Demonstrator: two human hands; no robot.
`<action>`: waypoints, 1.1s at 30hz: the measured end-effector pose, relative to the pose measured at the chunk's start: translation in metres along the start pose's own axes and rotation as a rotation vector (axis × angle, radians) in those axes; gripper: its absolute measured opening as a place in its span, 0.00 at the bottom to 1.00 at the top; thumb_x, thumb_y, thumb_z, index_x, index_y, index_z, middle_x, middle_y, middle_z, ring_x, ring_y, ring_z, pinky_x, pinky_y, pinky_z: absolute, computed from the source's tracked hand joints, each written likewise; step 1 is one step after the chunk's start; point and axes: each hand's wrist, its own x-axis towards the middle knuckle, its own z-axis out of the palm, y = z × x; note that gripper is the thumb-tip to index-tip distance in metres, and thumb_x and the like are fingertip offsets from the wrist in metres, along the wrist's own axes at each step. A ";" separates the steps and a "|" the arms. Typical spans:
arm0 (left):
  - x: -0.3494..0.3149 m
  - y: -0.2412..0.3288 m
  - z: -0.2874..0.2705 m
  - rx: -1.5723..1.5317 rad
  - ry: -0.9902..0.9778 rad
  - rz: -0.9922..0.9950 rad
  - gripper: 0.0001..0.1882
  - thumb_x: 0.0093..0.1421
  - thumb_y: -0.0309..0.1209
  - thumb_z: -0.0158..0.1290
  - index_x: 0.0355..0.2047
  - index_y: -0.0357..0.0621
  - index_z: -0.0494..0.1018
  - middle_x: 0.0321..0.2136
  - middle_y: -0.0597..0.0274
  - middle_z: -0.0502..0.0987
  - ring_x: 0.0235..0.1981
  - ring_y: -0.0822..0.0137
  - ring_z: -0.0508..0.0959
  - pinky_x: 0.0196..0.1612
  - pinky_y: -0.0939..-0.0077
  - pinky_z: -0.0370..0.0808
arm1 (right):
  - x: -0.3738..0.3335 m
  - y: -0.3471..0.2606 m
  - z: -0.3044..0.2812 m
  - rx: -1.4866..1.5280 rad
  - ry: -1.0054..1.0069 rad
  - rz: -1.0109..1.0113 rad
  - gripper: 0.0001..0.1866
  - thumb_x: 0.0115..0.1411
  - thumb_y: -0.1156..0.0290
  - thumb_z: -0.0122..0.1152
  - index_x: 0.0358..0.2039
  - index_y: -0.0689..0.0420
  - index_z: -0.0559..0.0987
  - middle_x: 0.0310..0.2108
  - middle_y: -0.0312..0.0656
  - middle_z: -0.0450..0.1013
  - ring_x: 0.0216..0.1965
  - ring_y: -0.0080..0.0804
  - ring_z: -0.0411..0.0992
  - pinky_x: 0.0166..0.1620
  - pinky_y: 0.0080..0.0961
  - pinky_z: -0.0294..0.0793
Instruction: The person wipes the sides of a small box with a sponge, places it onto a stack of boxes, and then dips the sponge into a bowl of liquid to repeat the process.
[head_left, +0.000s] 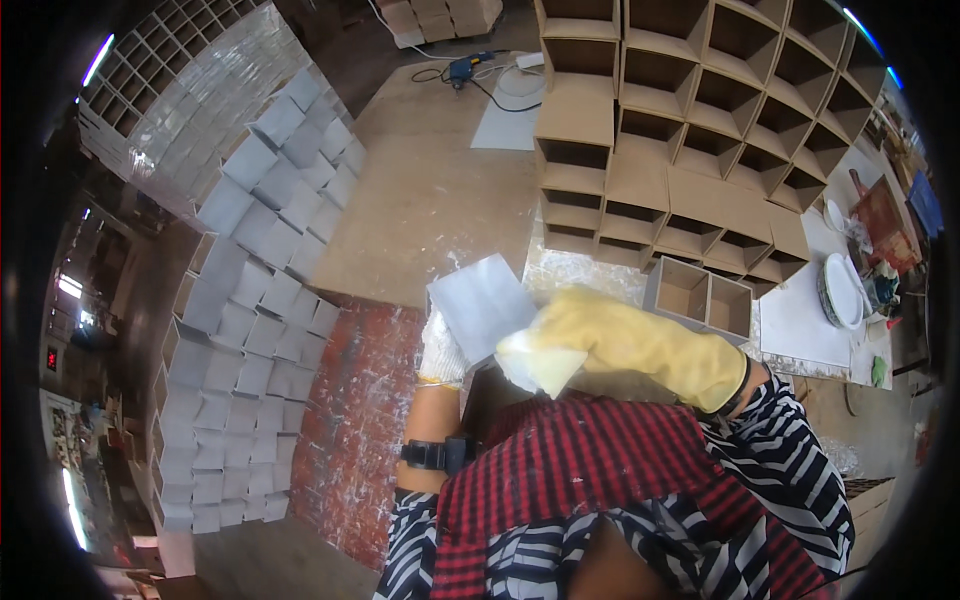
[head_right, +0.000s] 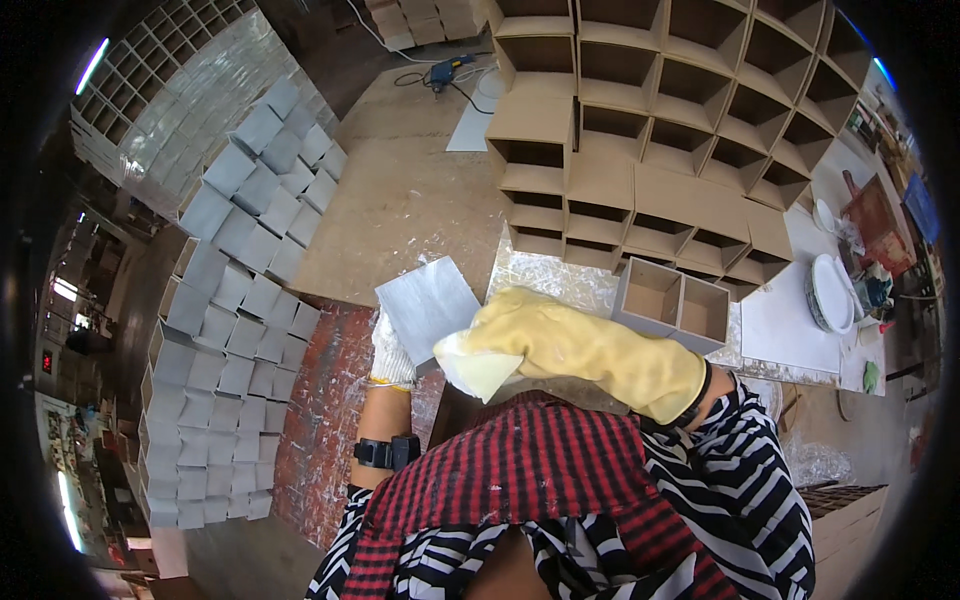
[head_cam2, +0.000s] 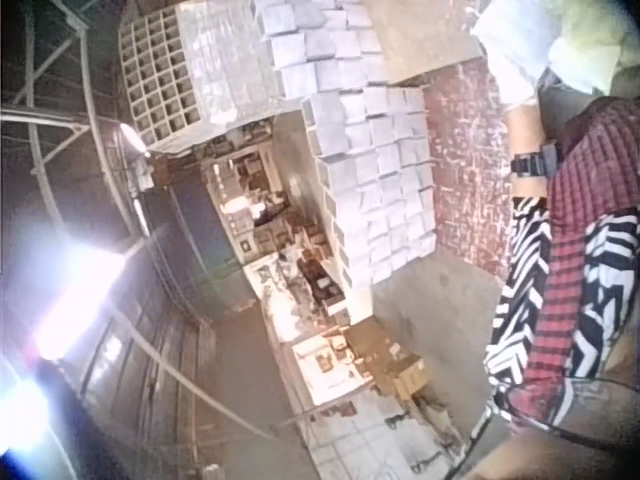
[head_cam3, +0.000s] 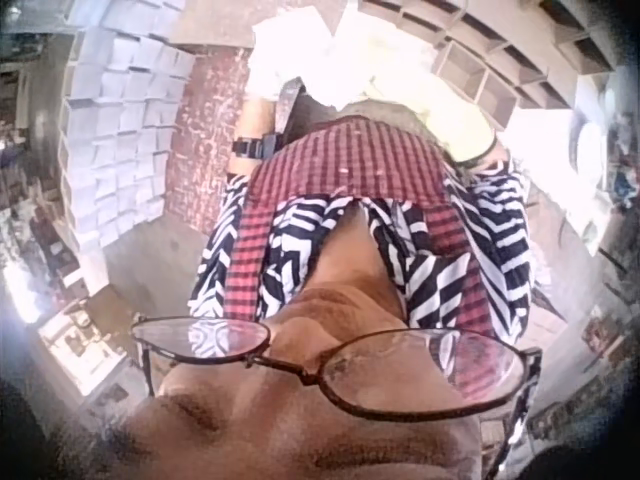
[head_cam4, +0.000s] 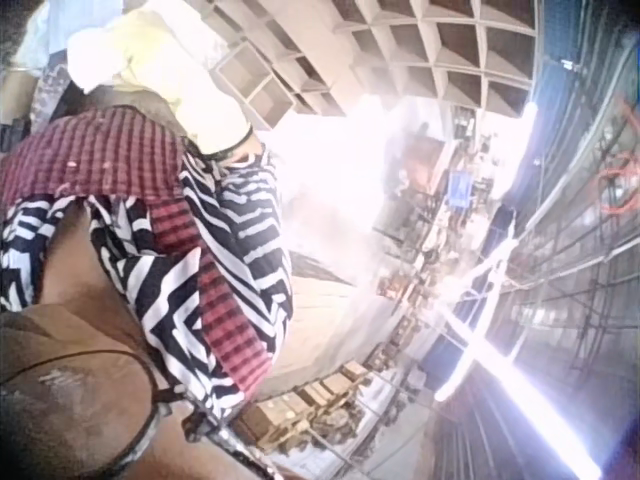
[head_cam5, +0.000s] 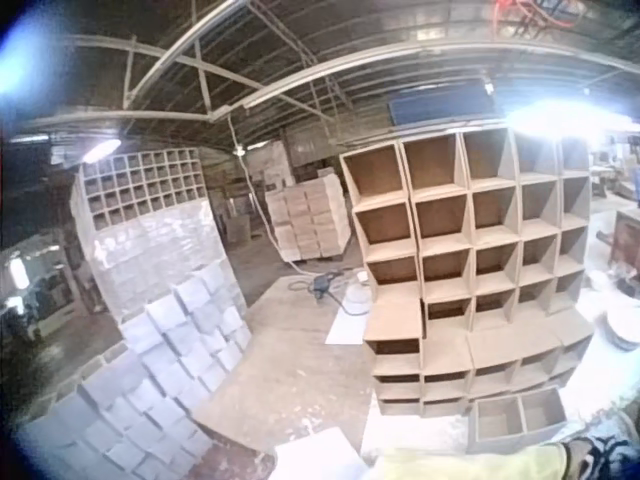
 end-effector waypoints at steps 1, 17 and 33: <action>-0.002 0.002 0.003 -0.115 -0.005 -0.056 0.26 0.73 0.44 0.34 0.64 0.42 0.59 0.64 0.52 0.64 0.64 0.56 0.65 0.66 0.59 0.63 | 0.003 -0.003 -0.002 -0.002 0.005 0.004 0.27 0.49 0.78 0.62 0.54 0.58 0.78 0.27 0.49 0.74 0.29 0.48 0.73 0.33 0.39 0.70; -0.017 -0.011 0.012 -1.019 0.134 -0.230 0.26 0.69 0.44 0.42 0.59 0.38 0.68 0.57 0.50 0.74 0.56 0.50 0.74 0.59 0.52 0.72 | 0.042 0.035 -0.056 -0.089 0.380 0.580 0.40 0.45 0.89 0.54 0.62 0.50 0.72 0.58 0.46 0.68 0.59 0.38 0.68 0.63 0.29 0.65; -0.013 0.030 -0.017 1.061 0.190 0.013 0.22 0.61 0.40 0.51 0.53 0.45 0.74 0.53 0.53 0.76 0.54 0.55 0.75 0.55 0.60 0.71 | 0.011 0.017 -0.038 0.062 0.398 0.711 0.41 0.45 0.90 0.58 0.63 0.51 0.70 0.54 0.45 0.72 0.59 0.41 0.68 0.62 0.32 0.67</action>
